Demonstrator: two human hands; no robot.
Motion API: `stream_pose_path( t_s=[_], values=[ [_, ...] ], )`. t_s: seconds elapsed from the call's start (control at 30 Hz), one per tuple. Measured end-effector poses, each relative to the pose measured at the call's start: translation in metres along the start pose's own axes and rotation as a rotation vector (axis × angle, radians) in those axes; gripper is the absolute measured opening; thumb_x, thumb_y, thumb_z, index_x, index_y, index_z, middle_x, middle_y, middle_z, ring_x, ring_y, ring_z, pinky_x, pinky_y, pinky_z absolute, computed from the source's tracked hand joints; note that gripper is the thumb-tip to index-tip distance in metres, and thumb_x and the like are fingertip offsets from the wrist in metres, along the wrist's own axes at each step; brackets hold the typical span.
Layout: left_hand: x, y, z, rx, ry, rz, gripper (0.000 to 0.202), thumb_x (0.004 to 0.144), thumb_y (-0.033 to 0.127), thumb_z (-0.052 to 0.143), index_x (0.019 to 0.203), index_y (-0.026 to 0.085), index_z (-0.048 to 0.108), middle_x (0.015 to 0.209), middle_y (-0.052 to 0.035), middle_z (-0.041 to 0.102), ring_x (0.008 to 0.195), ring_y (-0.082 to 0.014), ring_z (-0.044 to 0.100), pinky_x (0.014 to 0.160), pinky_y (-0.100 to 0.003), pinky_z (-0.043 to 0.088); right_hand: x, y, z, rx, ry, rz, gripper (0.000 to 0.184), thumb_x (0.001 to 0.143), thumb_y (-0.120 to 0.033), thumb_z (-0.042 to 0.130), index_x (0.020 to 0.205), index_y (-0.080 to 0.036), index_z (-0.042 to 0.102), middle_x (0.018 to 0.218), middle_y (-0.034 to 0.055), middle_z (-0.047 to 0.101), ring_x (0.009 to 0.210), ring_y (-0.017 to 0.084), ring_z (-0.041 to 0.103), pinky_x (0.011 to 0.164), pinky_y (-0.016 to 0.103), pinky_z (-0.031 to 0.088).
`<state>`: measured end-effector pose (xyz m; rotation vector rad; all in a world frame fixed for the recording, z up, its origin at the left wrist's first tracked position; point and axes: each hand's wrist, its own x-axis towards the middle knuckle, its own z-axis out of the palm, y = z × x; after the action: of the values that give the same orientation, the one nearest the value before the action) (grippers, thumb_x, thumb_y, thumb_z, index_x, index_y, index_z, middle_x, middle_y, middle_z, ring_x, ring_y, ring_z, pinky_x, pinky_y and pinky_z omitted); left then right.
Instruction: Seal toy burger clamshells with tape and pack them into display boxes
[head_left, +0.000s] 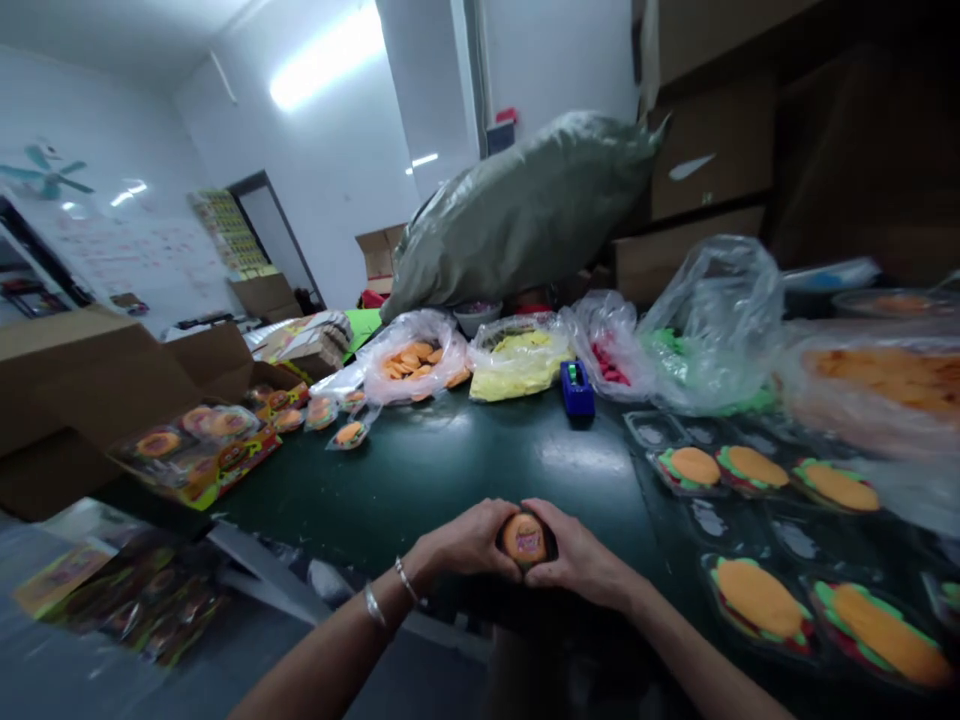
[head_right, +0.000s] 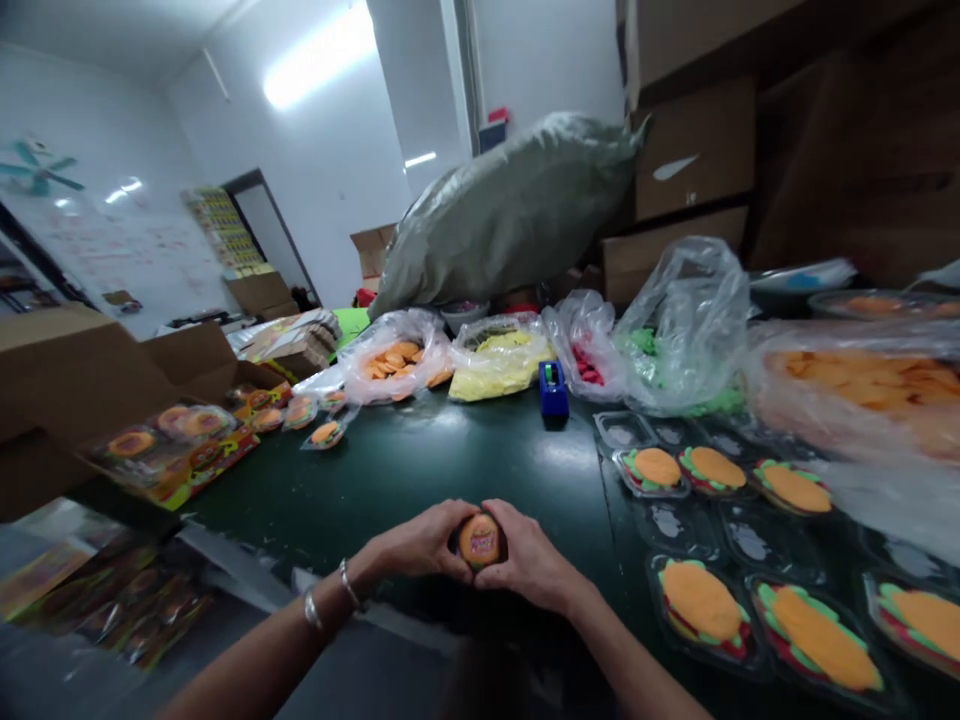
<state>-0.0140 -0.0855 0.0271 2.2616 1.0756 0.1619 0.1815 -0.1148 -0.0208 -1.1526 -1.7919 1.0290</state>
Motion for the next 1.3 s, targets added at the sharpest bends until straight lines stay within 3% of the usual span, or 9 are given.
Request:
stream_pose_path(
  t_s=[0.13, 0.33, 0.57, 0.83, 0.93, 1.0, 1.07, 1.17, 1.3],
  values=[
    [-0.014, -0.006, 0.015, -0.038, 0.121, 0.057, 0.072, 0.059, 0.025, 0.082, 0.124, 0.019, 0.052, 0.123, -0.0089, 0.057, 0.11, -0.0259, 0.054, 0.096, -0.04, 0.044, -0.004, 0.008, -0.011, 0.147, 0.12, 0.111, 0.037, 0.08, -0.039, 0.054, 0.11, -0.017, 0.058, 0.107, 0.0125, 0.068, 0.091, 0.025, 0.068, 0.072, 0.038, 0.056],
    [-0.026, -0.021, 0.039, -0.063, 0.241, 0.167, 0.081, 0.066, 0.009, 0.073, 0.136, 0.022, 0.035, 0.14, -0.0135, 0.042, 0.129, -0.0267, 0.039, 0.109, -0.047, 0.034, 0.003, 0.002, -0.014, 0.327, -0.006, 0.277, 0.034, 0.083, -0.05, 0.051, 0.072, -0.018, 0.055, 0.058, -0.0038, 0.056, 0.05, 0.013, 0.056, 0.048, 0.025, 0.047],
    [-0.025, -0.025, 0.038, -0.064, 0.233, 0.292, 0.085, 0.072, 0.009, 0.07, 0.142, 0.025, 0.024, 0.141, -0.0144, 0.041, 0.128, -0.0286, 0.039, 0.107, -0.05, 0.039, 0.004, -0.011, -0.008, 0.274, 0.007, 0.316, 0.027, 0.082, -0.045, 0.057, 0.073, -0.021, 0.05, 0.064, -0.0049, 0.049, 0.059, 0.012, 0.047, 0.055, 0.024, 0.04],
    [-0.024, -0.025, 0.036, -0.159, 0.181, 0.203, 0.087, 0.073, 0.008, 0.068, 0.145, 0.027, 0.023, 0.142, -0.0121, 0.042, 0.128, -0.0281, 0.04, 0.108, -0.048, 0.039, 0.01, -0.012, -0.001, 0.104, 0.082, 0.343, 0.026, 0.087, -0.043, 0.051, 0.074, -0.021, 0.055, 0.069, -0.0022, 0.053, 0.065, 0.015, 0.049, 0.059, 0.025, 0.042],
    [-0.025, -0.031, 0.025, -0.236, 0.108, 0.205, 0.092, 0.072, 0.018, 0.075, 0.147, 0.027, 0.022, 0.149, -0.0134, 0.035, 0.136, -0.0315, 0.032, 0.112, -0.053, 0.032, 0.006, -0.006, 0.003, 0.149, 0.15, 0.346, 0.028, 0.087, -0.047, 0.052, 0.075, -0.021, 0.057, 0.069, -0.0016, 0.054, 0.064, 0.015, 0.052, 0.057, 0.024, 0.045],
    [-0.026, -0.033, 0.016, -0.348, 0.122, 0.096, 0.099, 0.067, 0.031, 0.081, 0.147, 0.026, 0.024, 0.151, -0.0153, 0.032, 0.135, -0.0342, 0.034, 0.109, -0.054, 0.034, -0.002, -0.003, 0.007, 0.16, 0.198, 0.343, 0.029, 0.087, -0.049, 0.053, 0.077, -0.022, 0.058, 0.069, -0.0008, 0.056, 0.063, 0.016, 0.055, 0.055, 0.023, 0.048],
    [-0.026, -0.033, 0.01, -0.53, 0.197, -0.079, 0.085, 0.07, 0.038, 0.078, 0.142, 0.024, 0.037, 0.141, -0.015, 0.046, 0.12, -0.0313, 0.05, 0.099, -0.049, 0.044, -0.013, -0.001, 0.011, 0.146, 0.238, 0.338, 0.028, 0.087, -0.048, 0.053, 0.079, -0.022, 0.059, 0.069, 0.0002, 0.058, 0.062, 0.016, 0.057, 0.053, 0.022, 0.049],
    [-0.023, -0.026, 0.013, -0.9, 0.195, -0.23, 0.035, 0.079, 0.035, 0.067, 0.109, 0.018, 0.066, 0.099, -0.0067, 0.068, 0.085, -0.0191, 0.061, 0.077, -0.033, 0.05, -0.031, -0.002, 0.017, 0.084, 0.31, 0.293, 0.021, 0.089, -0.043, 0.053, 0.084, -0.024, 0.06, 0.074, 0.0017, 0.061, 0.064, 0.017, 0.06, 0.056, 0.022, 0.052],
    [-0.022, -0.008, 0.026, -1.24, 0.137, -0.284, 0.025, 0.071, 0.035, 0.075, 0.082, 0.014, 0.07, 0.072, -0.0004, 0.063, 0.064, -0.0099, 0.053, 0.062, -0.022, 0.042, -0.053, -0.01, 0.022, -0.014, 0.358, 0.16, 0.017, 0.09, -0.038, 0.052, 0.086, -0.025, 0.061, 0.075, 0.0022, 0.063, 0.065, 0.017, 0.062, 0.056, 0.021, 0.053]
  ],
)
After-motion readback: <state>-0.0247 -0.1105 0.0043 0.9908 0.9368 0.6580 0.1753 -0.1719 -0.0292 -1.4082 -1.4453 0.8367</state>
